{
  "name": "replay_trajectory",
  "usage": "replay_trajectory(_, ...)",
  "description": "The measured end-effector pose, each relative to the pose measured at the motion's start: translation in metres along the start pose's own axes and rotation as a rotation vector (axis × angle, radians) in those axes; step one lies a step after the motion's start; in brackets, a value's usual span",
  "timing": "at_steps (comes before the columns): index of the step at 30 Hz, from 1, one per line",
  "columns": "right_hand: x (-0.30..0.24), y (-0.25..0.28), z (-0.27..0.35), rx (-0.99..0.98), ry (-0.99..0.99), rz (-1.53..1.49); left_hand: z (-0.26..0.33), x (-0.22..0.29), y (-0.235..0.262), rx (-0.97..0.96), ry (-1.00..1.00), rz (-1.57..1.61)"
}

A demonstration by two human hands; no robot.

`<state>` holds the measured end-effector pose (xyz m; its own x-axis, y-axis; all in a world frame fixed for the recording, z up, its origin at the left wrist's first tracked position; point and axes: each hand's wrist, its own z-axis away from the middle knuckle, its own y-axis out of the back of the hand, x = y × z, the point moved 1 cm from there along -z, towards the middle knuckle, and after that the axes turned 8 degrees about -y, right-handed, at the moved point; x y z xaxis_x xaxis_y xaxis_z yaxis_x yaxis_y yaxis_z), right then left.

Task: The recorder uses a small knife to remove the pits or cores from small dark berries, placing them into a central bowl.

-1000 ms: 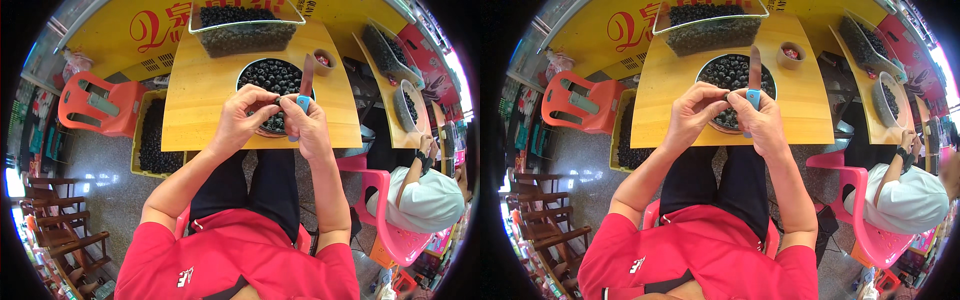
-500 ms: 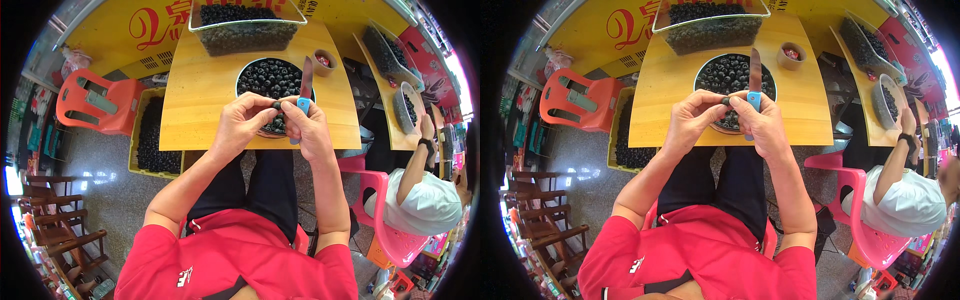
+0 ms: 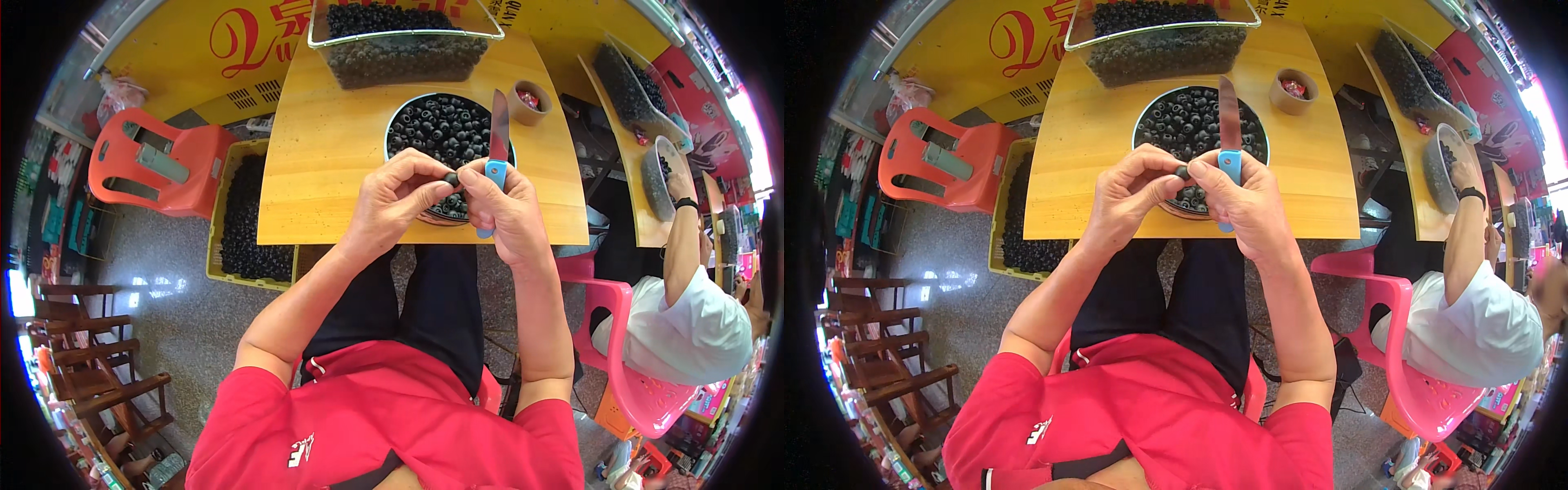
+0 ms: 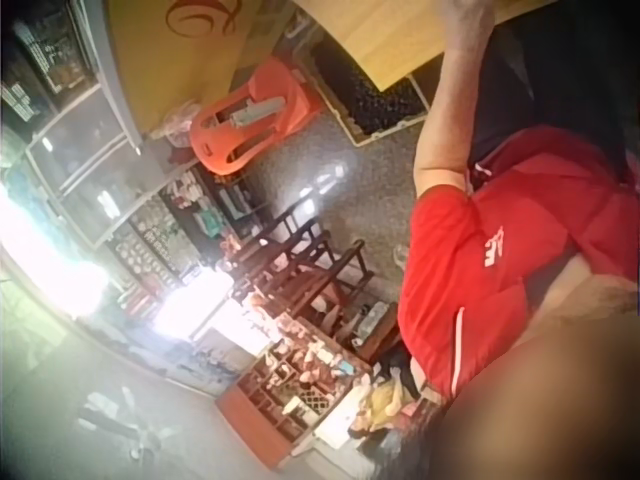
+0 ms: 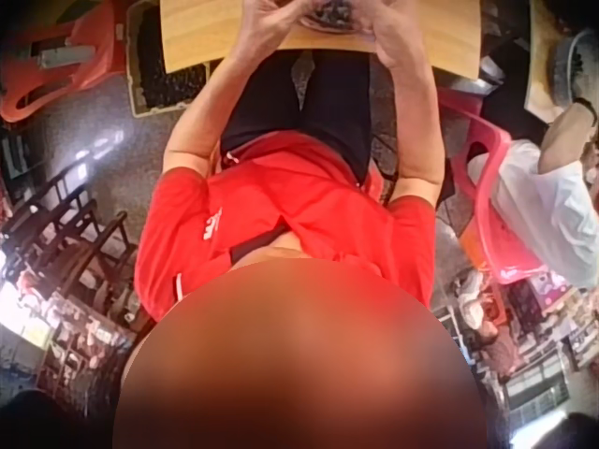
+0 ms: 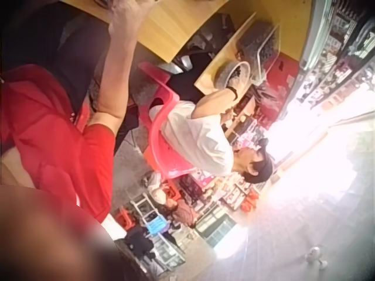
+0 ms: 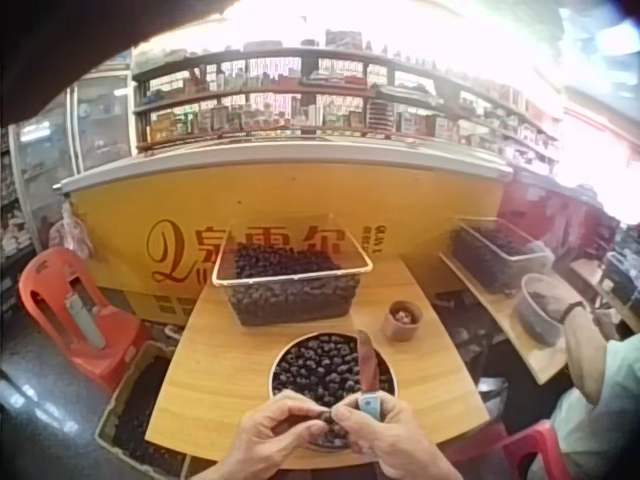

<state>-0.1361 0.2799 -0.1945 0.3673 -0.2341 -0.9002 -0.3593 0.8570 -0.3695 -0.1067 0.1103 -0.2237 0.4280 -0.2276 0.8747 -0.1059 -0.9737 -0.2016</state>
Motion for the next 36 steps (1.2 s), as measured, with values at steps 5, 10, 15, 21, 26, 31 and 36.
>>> replay_trajectory(5, 0.003, 0.004, 0.003, 0.173, 0.306, 0.481, 0.003, -0.002, 0.0, 0.031, 0.112, 0.112)
replay_trajectory(10, -0.001, -0.003, 0.016, 0.274, 0.684, 1.112, 0.001, 0.003, 0.0, 0.051, 0.209, 0.147)
replay_trajectory(15, 0.002, -0.003, 0.017, 0.311, 0.68, 1.205, 0.002, 0.005, -0.003, 0.056, 0.189, 0.161)
replay_trajectory(21, 0.001, -0.001, 0.017, 0.296, 0.68, 1.193, 0.001, 0.003, -0.003, 0.047, 0.162, 0.164)
replay_trajectory(26, 0.002, 0.002, 0.016, 0.303, 0.674, 1.195, 0.0, 0.003, -0.003, 0.023, 0.16, 0.141)
replay_trajectory(31, 0.001, 0.001, 0.017, 0.305, 0.673, 1.201, -0.001, 0.005, -0.003, 0.032, 0.182, 0.152)
replay_trajectory(36, -0.003, -0.004, 0.016, 0.331, 0.673, 1.293, 0.003, -0.002, 0.007, 0.037, 0.188, 0.215)
